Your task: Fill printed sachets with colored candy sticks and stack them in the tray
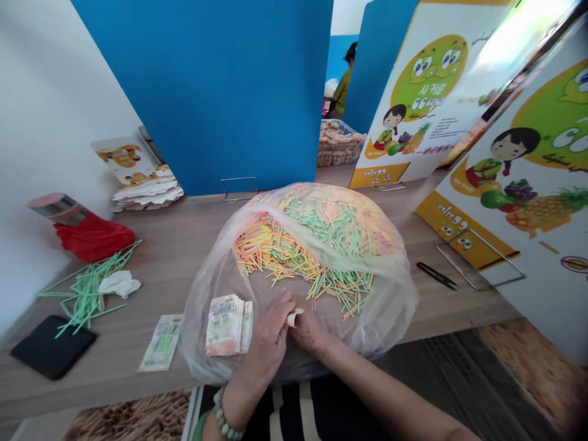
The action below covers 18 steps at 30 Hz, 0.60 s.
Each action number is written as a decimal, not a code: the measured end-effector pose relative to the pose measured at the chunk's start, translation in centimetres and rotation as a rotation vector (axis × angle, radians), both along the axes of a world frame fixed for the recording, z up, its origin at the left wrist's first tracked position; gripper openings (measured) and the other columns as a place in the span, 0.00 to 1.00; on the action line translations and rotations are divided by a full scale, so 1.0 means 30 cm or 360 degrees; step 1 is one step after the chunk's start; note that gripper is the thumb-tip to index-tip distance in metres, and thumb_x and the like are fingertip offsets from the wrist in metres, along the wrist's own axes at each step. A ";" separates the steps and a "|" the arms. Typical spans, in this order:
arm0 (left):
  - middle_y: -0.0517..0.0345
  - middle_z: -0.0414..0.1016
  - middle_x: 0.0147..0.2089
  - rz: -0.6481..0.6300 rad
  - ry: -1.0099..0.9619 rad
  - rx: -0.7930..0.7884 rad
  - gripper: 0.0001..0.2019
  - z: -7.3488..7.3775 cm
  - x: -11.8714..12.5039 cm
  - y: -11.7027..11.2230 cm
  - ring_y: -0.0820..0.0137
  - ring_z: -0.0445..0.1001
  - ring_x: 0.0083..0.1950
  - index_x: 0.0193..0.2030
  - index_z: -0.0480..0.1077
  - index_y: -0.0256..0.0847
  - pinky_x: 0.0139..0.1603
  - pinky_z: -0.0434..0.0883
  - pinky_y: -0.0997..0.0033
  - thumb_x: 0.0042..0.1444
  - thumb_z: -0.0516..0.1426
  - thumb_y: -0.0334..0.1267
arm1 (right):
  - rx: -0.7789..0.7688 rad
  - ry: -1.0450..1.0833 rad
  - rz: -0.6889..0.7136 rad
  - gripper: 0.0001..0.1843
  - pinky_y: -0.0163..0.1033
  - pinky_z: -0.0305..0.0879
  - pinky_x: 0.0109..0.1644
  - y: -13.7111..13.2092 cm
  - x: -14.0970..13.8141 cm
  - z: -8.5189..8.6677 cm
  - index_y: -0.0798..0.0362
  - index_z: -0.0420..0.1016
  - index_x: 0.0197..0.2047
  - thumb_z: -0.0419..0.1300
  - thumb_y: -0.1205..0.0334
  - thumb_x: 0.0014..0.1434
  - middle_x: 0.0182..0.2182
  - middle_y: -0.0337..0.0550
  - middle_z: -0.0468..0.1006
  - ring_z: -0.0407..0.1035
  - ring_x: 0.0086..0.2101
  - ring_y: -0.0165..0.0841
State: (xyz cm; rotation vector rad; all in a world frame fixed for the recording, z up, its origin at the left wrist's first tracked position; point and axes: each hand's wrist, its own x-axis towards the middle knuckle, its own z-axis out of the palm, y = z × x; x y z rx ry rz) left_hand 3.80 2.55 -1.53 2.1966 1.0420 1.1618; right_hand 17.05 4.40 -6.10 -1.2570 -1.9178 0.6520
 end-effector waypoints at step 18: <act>0.62 0.72 0.33 0.0580 -0.1006 -0.1272 0.08 0.055 -0.047 0.033 0.71 0.68 0.36 0.38 0.71 0.40 0.39 0.64 0.74 0.52 0.60 0.40 | -0.0357 0.0252 0.0129 0.08 0.38 0.62 0.42 -0.034 0.061 0.059 0.48 0.72 0.38 0.51 0.64 0.62 0.32 0.39 0.76 0.69 0.35 0.35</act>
